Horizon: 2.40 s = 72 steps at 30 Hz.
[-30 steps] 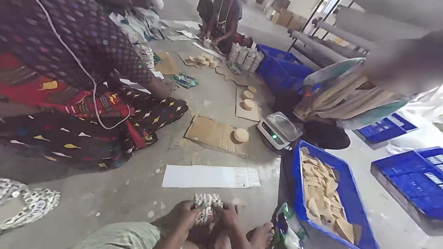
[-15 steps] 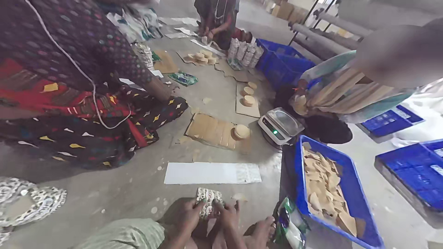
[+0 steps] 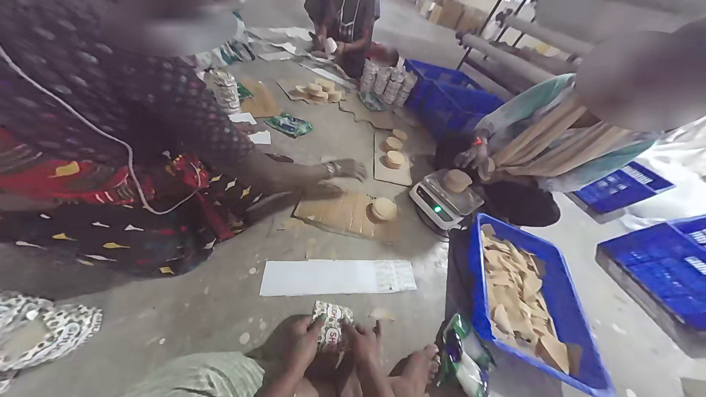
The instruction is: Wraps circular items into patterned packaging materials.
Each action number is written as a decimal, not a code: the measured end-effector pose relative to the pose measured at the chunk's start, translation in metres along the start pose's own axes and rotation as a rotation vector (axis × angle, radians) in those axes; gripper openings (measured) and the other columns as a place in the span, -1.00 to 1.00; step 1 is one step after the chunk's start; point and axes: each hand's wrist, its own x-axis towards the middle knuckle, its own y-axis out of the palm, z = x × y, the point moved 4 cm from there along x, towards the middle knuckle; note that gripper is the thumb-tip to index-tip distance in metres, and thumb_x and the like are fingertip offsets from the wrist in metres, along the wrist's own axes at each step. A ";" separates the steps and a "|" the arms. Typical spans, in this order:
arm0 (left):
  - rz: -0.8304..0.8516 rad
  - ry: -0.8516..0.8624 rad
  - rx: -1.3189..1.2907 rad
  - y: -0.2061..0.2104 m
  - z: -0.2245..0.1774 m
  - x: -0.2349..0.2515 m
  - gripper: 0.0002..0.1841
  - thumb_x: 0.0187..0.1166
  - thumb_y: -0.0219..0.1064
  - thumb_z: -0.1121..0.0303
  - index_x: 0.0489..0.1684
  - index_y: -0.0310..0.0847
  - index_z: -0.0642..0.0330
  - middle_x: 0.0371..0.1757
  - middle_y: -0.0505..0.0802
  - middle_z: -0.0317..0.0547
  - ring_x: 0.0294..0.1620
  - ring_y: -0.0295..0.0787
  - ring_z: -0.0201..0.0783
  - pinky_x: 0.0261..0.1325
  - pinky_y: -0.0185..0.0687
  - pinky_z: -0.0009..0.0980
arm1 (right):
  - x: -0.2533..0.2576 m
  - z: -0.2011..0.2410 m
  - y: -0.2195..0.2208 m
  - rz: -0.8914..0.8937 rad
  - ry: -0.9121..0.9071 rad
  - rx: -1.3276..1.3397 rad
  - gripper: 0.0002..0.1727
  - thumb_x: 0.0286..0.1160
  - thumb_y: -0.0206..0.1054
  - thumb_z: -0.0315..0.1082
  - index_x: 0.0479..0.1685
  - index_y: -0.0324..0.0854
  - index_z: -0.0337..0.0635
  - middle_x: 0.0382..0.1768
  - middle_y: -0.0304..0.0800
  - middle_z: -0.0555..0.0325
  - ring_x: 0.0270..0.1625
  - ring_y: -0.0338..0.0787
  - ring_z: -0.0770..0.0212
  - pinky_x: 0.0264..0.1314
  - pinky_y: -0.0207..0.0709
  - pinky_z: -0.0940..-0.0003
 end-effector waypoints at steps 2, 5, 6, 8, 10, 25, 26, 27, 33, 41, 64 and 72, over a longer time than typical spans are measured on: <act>0.018 -0.001 0.052 0.001 0.002 0.001 -0.49 0.78 0.21 0.03 -0.30 0.74 0.40 -0.25 0.80 0.18 -0.08 0.74 0.06 0.14 0.55 0.09 | 0.000 -0.002 0.001 -0.008 -0.016 -0.022 -0.66 0.62 0.40 -0.14 -0.38 0.74 -0.26 -0.47 0.72 0.11 -0.35 0.67 0.22 -0.08 0.55 0.10; 0.083 -0.036 0.096 -0.002 0.000 0.006 -0.48 0.79 0.18 0.01 -0.19 0.77 0.39 -0.17 0.83 0.22 -0.01 0.75 0.11 0.19 0.52 0.16 | 0.000 0.004 0.002 -0.008 -0.024 -0.031 -0.68 0.62 0.40 -0.17 -0.33 0.76 -0.28 -0.43 0.75 0.09 -0.32 0.69 0.23 -0.08 0.56 0.13; 0.100 -0.051 0.070 -0.003 0.001 0.006 -0.48 0.76 0.22 -0.02 -0.15 0.78 0.38 -0.13 0.84 0.21 0.01 0.76 0.11 0.20 0.52 0.16 | -0.001 0.005 0.001 -0.008 -0.028 -0.030 -0.71 0.61 0.42 -0.20 -0.29 0.77 -0.29 -0.38 0.78 0.08 -0.29 0.70 0.23 -0.05 0.57 0.14; 0.115 -0.082 -0.060 -0.003 0.001 0.004 -0.53 0.62 0.41 0.00 -0.04 0.79 0.36 -0.05 0.86 0.18 0.07 0.78 0.04 0.28 0.56 0.10 | -0.001 0.004 0.000 0.002 -0.045 -0.039 -0.75 0.52 0.49 -0.25 -0.16 0.81 -0.31 -0.27 0.85 0.02 -0.18 0.76 0.19 0.07 0.60 0.09; 0.111 -0.091 -0.101 -0.002 0.002 0.002 -0.57 0.58 0.48 0.06 -0.02 0.79 0.35 -0.04 0.86 0.17 0.08 0.78 0.01 0.30 0.57 0.07 | -0.001 0.003 0.000 -0.005 -0.049 -0.071 -0.76 0.43 0.56 -0.23 -0.25 0.82 -0.26 -0.34 0.85 0.07 -0.22 0.77 0.21 0.04 0.61 0.09; 0.046 -0.017 -0.158 0.004 0.002 -0.001 -0.62 0.49 0.57 0.15 -0.18 0.77 0.39 -0.20 0.83 0.11 -0.09 0.74 -0.08 0.15 0.60 -0.05 | -0.004 0.009 -0.003 -0.026 -0.062 -0.096 -0.72 0.40 0.59 -0.19 -0.17 0.83 -0.26 -0.28 0.87 0.03 -0.17 0.79 0.18 0.10 0.61 0.07; 0.044 -0.017 -0.182 0.004 0.003 -0.003 -0.63 0.41 0.63 0.17 -0.18 0.79 0.36 -0.19 0.85 0.07 -0.09 0.78 -0.12 0.16 0.65 -0.08 | -0.006 0.009 -0.002 -0.023 -0.059 -0.102 -0.72 0.37 0.61 -0.20 -0.18 0.83 -0.27 -0.30 0.87 0.04 -0.19 0.79 0.19 0.07 0.62 0.08; 0.039 -0.021 -0.177 0.004 0.004 -0.005 -0.63 0.41 0.63 0.16 -0.18 0.80 0.36 -0.18 0.86 0.07 -0.07 0.78 -0.10 0.17 0.64 -0.05 | -0.007 0.010 0.000 -0.026 -0.049 -0.115 -0.72 0.38 0.61 -0.20 -0.25 0.81 -0.27 -0.37 0.82 0.06 -0.25 0.74 0.20 0.00 0.59 0.09; -0.011 -0.013 0.032 0.003 0.003 -0.008 -0.55 0.55 0.47 0.00 -0.15 0.82 0.33 -0.05 0.87 0.15 0.11 0.78 0.07 0.32 0.56 0.12 | -0.012 0.012 0.002 -0.045 -0.065 -0.141 -0.69 0.47 0.54 -0.19 -0.37 0.73 -0.31 -0.47 0.71 0.07 -0.34 0.66 0.19 -0.09 0.54 0.10; 0.060 -0.065 -0.067 0.004 0.005 -0.003 -0.59 0.51 0.54 0.06 -0.07 0.81 0.31 -0.04 0.88 0.12 0.10 0.80 -0.01 0.31 0.59 0.06 | -0.004 0.005 -0.001 0.023 -0.055 -0.048 -0.76 0.50 0.50 -0.24 -0.21 0.79 -0.29 -0.35 0.81 0.09 -0.27 0.74 0.25 -0.05 0.61 0.17; 0.281 0.085 0.688 0.011 -0.050 0.001 -0.44 0.45 0.51 -0.04 0.17 0.77 0.30 0.20 0.84 0.22 0.36 0.73 0.16 0.50 0.48 0.16 | -0.029 -0.016 0.004 0.026 -0.127 -0.168 -0.71 0.66 0.34 -0.18 0.08 0.82 -0.18 -0.04 0.92 0.06 0.00 0.86 0.23 0.18 0.68 0.17; 0.189 -0.002 0.761 0.014 -0.040 0.002 -0.32 0.37 0.56 0.10 0.42 0.59 0.36 0.40 0.73 0.30 0.50 0.61 0.20 0.54 0.46 0.18 | -0.031 -0.022 0.009 0.157 -0.268 -0.243 -0.65 0.66 0.31 -0.17 0.24 0.77 -0.15 0.15 0.87 -0.01 0.21 0.83 0.11 0.41 0.59 0.05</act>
